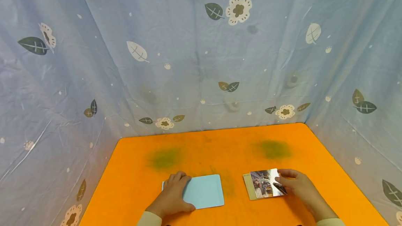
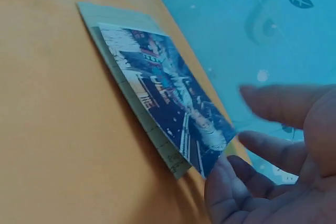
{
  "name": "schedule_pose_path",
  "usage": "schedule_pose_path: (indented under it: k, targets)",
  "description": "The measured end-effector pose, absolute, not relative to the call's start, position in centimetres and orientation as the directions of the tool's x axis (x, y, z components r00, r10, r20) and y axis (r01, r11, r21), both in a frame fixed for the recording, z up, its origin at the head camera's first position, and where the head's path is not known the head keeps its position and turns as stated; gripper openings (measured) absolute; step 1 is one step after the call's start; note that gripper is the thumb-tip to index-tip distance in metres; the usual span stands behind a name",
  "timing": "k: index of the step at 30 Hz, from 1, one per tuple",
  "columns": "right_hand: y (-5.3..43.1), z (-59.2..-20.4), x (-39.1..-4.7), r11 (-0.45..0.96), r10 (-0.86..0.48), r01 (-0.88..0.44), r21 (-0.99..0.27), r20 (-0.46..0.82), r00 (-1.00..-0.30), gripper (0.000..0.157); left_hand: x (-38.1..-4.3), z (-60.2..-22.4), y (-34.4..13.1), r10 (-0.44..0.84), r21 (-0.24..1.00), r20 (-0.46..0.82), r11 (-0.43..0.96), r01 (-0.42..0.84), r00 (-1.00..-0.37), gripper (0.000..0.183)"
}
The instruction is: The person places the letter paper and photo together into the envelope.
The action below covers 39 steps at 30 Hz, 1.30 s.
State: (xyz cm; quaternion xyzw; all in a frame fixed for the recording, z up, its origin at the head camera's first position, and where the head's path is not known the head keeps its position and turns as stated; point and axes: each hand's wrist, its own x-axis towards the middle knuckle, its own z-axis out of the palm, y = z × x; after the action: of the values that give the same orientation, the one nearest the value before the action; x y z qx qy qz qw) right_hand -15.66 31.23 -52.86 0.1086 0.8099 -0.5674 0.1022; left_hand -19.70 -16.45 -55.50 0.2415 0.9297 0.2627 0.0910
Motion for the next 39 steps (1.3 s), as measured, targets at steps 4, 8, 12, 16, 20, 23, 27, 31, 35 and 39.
schedule_pose_path:
  k: [4, 8, 12, 16, 20, 23, 27, 31, 35, 39]
  targets:
    - [31.1, -53.7, -15.9, 0.361, 0.085, 0.274, -0.891, -0.261, -0.962, 0.075, -19.6, -55.4, -16.5, 0.498, 0.532, -0.038, 0.744, 0.404, -0.867, 0.096]
    - [30.9, -54.1, -16.0, 0.383, 0.103, 0.271, -0.883, -0.251, -0.963, 0.069, -19.5, -55.4, -16.5, 0.499, 0.539, -0.039, 0.740, 0.403, -0.866, 0.095]
    - [30.7, -54.2, -15.9, 0.397, 0.124, 0.276, -0.875, -0.247, -0.961, 0.046, -19.4, -55.4, -16.5, 0.497, 0.543, -0.039, 0.739, 0.399, -0.867, 0.095]
    - [30.5, -54.1, -15.8, 0.376, 0.129, 0.283, -0.883, -0.252, -0.959, 0.030, -19.5, -55.4, -16.5, 0.494, 0.537, -0.042, 0.744, 0.398, -0.868, 0.096]
    - [30.6, -53.8, -15.6, 0.354, 0.114, 0.277, -0.893, -0.253, -0.961, 0.029, -19.6, -55.3, -16.5, 0.498, 0.535, -0.044, 0.744, 0.401, -0.866, 0.097]
    - [30.7, -53.5, -15.2, 0.347, 0.110, 0.281, -0.895, -0.259, -0.960, 0.031, -19.6, -55.4, -16.4, 0.506, 0.538, -0.049, 0.740, 0.404, -0.861, 0.097]
    - [30.6, -53.3, -15.0, 0.330, 0.109, 0.292, -0.898, -0.270, -0.957, 0.034, -19.7, -55.6, -16.4, 0.509, 0.527, -0.059, 0.746, 0.407, -0.858, 0.097]
    - [30.3, -53.4, -15.2, 0.312, 0.102, 0.301, -0.901, -0.283, -0.954, 0.036, -19.7, -55.6, -16.4, 0.508, 0.508, -0.056, 0.756, 0.413, -0.860, 0.097]
    - [29.8, -53.6, -15.4, 0.281, 0.083, 0.296, -0.913, -0.284, -0.955, 0.037, -19.8, -55.6, -16.5, 0.509, 0.500, -0.046, 0.757, 0.421, -0.860, 0.097]
    - [29.0, -53.9, -15.4, 0.244, 0.042, 0.269, -0.932, -0.267, -0.963, 0.039, -19.8, -55.7, -16.6, 0.505, 0.497, -0.043, 0.759, 0.420, -0.862, 0.098]
